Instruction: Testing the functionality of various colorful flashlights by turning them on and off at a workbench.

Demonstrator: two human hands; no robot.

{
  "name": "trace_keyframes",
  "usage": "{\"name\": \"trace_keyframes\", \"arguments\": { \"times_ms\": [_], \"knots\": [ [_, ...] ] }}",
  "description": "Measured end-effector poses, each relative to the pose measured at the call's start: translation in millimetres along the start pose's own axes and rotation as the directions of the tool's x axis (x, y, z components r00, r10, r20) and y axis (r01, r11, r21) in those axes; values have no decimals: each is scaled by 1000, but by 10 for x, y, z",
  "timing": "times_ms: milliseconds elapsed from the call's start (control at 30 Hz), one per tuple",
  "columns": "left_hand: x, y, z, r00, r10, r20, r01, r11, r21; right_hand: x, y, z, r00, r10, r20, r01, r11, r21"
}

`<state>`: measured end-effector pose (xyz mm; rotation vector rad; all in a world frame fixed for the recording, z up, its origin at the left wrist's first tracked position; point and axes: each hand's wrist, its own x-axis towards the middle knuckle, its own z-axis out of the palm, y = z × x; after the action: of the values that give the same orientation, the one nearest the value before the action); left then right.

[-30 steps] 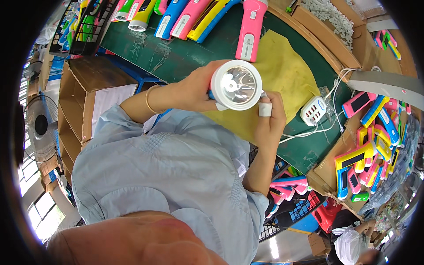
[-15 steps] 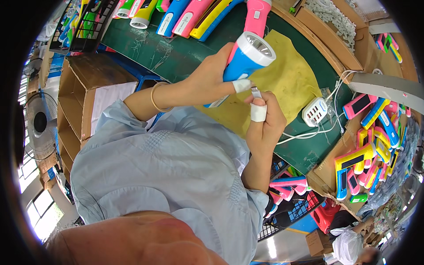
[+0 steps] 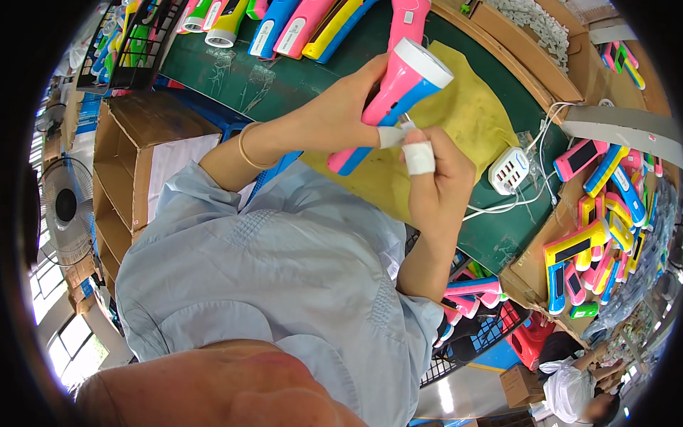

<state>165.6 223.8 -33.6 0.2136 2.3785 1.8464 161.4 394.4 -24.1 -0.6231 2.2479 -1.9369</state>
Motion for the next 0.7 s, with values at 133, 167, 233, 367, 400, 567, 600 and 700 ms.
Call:
{"name": "trace_keyframes", "arguments": {
  "times_ms": [133,167,233,367,400,567,600,700],
  "knots": [
    [-3,-53,76,981,87,-173,-41,966,254,71,3,38,998,66,5,-64,982,-180],
    [-7,-30,79,980,30,-197,18,971,240,71,-7,46,997,76,-23,-79,967,-244],
    [-17,-1,91,982,-10,-187,46,982,185,73,-37,61,995,83,-49,-94,947,-307],
    [8,-53,152,976,-24,-218,64,981,180,55,-69,138,995,31,-92,-73,859,-506],
    [15,-71,182,975,-23,-219,63,982,178,59,-73,158,994,-39,-98,-33,770,-637],
    [70,-50,202,969,112,-222,-18,922,386,136,81,156,984,-97,-150,-7,819,-574],
    [69,-49,191,968,111,-224,-16,922,388,118,102,154,988,-87,-127,-4,812,-584],
    [191,-159,79,946,103,-308,-47,981,186,-15,19,111,896,-372,-241,211,836,-507]
  ]
}}
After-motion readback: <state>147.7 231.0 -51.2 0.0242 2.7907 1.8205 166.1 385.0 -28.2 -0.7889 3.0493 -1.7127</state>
